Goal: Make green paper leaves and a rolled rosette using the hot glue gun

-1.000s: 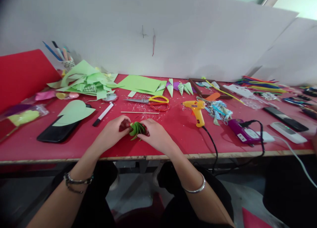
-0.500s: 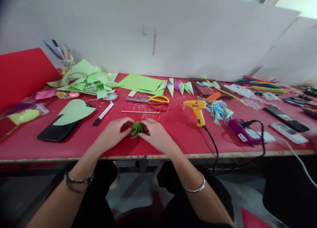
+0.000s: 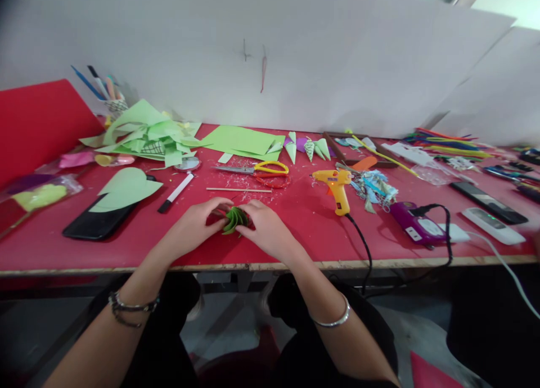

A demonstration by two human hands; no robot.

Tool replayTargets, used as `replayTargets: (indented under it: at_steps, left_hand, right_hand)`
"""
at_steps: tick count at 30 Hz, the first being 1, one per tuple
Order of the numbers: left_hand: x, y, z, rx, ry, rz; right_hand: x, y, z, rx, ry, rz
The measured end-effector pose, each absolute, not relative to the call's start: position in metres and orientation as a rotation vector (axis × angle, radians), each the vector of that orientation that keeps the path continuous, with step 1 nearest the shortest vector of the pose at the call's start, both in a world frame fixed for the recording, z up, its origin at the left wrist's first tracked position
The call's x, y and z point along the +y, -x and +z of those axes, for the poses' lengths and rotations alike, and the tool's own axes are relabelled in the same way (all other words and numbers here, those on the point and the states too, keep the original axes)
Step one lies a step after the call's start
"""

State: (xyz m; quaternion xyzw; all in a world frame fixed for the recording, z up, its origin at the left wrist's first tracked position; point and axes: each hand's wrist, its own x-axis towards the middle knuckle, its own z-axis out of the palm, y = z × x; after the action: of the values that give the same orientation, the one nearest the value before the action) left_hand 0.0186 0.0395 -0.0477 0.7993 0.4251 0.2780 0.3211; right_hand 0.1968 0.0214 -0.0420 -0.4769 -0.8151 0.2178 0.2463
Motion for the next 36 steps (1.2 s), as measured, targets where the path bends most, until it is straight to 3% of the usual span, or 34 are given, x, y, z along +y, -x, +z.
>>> replayTargets:
  at_steps: [25,36]
  left_hand:
    - [0.039,-0.017,-0.049,1.099,-2.092,0.691]
    - [0.039,-0.017,-0.048,1.067,-2.08,0.709]
  right_hand:
    - [0.026,-0.201,-0.047,-2.186,1.241,0.665]
    - [0.027,-0.198,-0.052,-2.116,1.365,0.547]
